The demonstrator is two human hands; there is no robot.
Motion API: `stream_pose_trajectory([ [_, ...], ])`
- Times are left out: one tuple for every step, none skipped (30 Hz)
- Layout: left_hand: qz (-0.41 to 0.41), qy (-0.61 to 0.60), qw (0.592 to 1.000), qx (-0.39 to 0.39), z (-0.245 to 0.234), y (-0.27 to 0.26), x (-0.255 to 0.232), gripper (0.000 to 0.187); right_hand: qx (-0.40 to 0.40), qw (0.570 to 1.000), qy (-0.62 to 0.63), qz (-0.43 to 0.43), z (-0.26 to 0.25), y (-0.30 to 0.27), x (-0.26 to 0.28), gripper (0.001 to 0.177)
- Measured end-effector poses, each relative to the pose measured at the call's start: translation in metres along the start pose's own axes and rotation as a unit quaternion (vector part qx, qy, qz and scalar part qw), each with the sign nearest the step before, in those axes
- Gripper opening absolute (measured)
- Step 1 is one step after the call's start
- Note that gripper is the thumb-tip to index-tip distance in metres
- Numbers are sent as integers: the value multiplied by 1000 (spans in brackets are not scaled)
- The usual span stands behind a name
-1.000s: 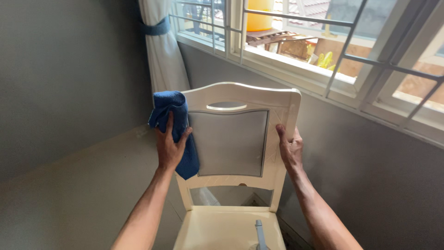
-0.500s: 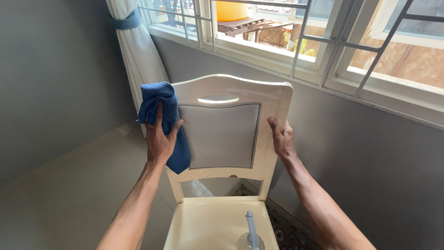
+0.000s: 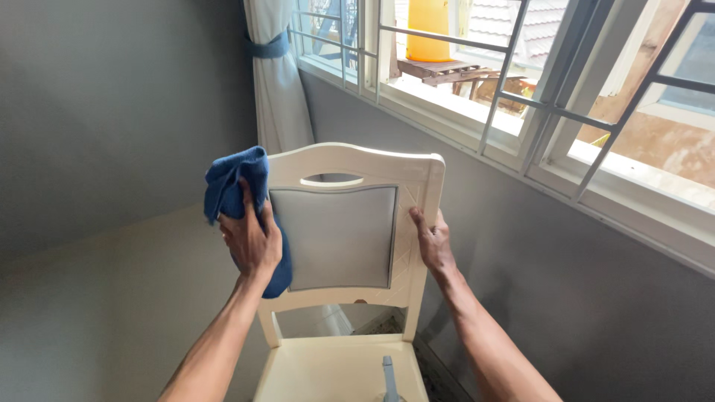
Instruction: The person wipes the backrest of a white chair using a blue cloth. The person holds the chair steady with one hand while wiping the surface with the other, covering the top edge and the central panel.
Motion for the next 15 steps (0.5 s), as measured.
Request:
stream_pose_trajectory([
  [-38,14,999,-3,5,-1,-6,62,0,1000,8,27,-2,-3,2,59],
  [-33,15,999,-32,7,-1,-14,61,-1,998,14,53,-6,-4,4,59],
  [-28,16,998,-62,11,-1,-23,60,-5,999,1,52,-10,-8,7,60],
  [-22,14,995,-93,14,2,-34,59,-10,999,-12,45,-15,-11,11,60],
  [18,37,992,-122,15,6,-46,58,-15,999,-25,39,-19,-12,15,61],
  [60,60,986,-146,19,8,-57,58,-22,999,-27,41,-24,-15,17,62],
  [102,84,977,-170,23,7,-67,57,-29,998,-29,42,-28,-18,18,63],
  [120,71,980,-144,33,5,-78,57,-34,998,-28,41,-29,-17,19,64],
  [138,58,982,-118,47,-1,-91,57,-41,998,-34,43,-31,-17,18,64],
  [159,48,982,-93,57,-5,-103,58,-49,997,-36,45,-29,-18,18,64],
  [206,24,974,-87,64,-15,-114,59,-58,996,-38,48,-26,-17,18,64],
  [251,0,965,-75,72,-33,-123,61,-55,996,-38,58,-25,-19,16,64],
  [284,-6,958,-47,80,-48,-131,57,-53,996,-37,68,-24,-21,13,64],
  [318,-13,948,-18,88,-63,-139,54,-53,995,-38,78,-25,-22,10,64],
  [353,-23,935,4,96,-75,-148,49,-63,995,-46,66,-27,-20,8,63],
])
Point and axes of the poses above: each hand's wrist, its own y-axis towards the middle knuckle, its own z-axis out of the palm, x = y × z, the point moved 3 cm from there along y, towards the middle knuckle, and after that the axes turned 12 degrees about -z, right-handed, at the moved point
